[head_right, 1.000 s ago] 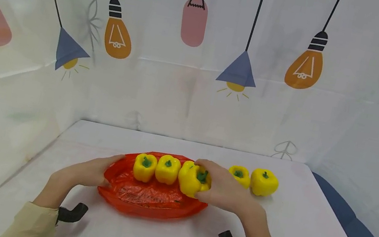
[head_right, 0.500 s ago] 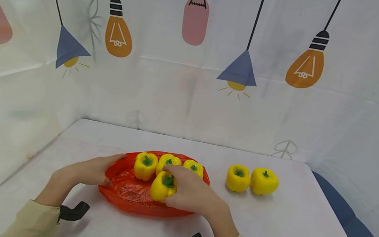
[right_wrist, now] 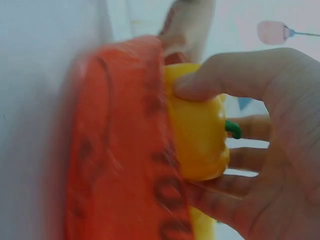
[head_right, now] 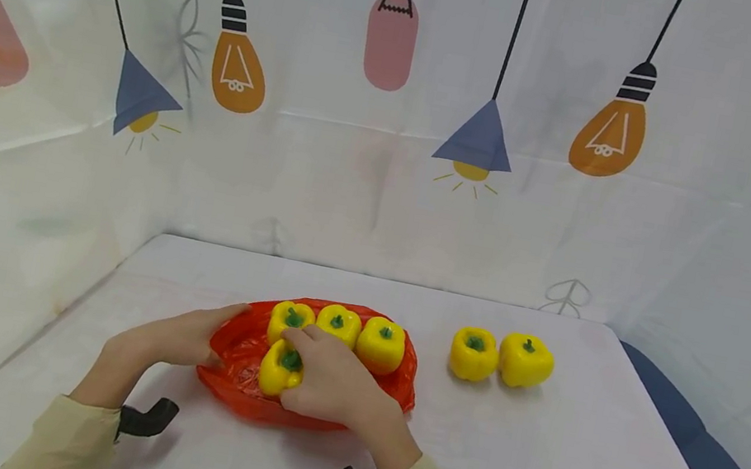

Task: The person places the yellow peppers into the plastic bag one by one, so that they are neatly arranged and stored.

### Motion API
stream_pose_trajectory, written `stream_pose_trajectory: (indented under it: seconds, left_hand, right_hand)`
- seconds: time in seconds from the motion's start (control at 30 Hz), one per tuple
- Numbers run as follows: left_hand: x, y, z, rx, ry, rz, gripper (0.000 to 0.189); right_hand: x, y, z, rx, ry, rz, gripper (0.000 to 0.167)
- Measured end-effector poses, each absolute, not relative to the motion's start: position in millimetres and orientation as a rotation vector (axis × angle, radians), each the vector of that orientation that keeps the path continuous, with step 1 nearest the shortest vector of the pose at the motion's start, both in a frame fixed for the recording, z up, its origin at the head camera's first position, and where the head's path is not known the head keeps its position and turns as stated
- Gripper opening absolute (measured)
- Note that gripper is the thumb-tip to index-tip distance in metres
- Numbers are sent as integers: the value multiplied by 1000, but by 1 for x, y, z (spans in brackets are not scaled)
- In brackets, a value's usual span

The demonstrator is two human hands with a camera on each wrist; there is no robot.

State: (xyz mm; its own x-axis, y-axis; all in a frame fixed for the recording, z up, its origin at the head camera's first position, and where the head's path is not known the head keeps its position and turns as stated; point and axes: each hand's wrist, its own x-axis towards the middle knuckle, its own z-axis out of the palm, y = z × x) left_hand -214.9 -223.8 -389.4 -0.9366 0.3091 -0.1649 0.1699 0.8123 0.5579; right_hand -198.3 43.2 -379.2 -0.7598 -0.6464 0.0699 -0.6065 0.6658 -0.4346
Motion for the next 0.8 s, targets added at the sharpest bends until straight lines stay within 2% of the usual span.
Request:
stream_pose_trajectory:
  seconds: [0.4, 0.8]
  left_hand:
    - [-215, -222, -390, 336, 2755, 826, 87]
    - [-217, -222, -391, 336, 2741, 852, 91]
  right_hand:
    - [-197, 25, -393, -963, 2815, -595, 71]
    - [-197, 48, -377, -994, 2869, -483, 65]
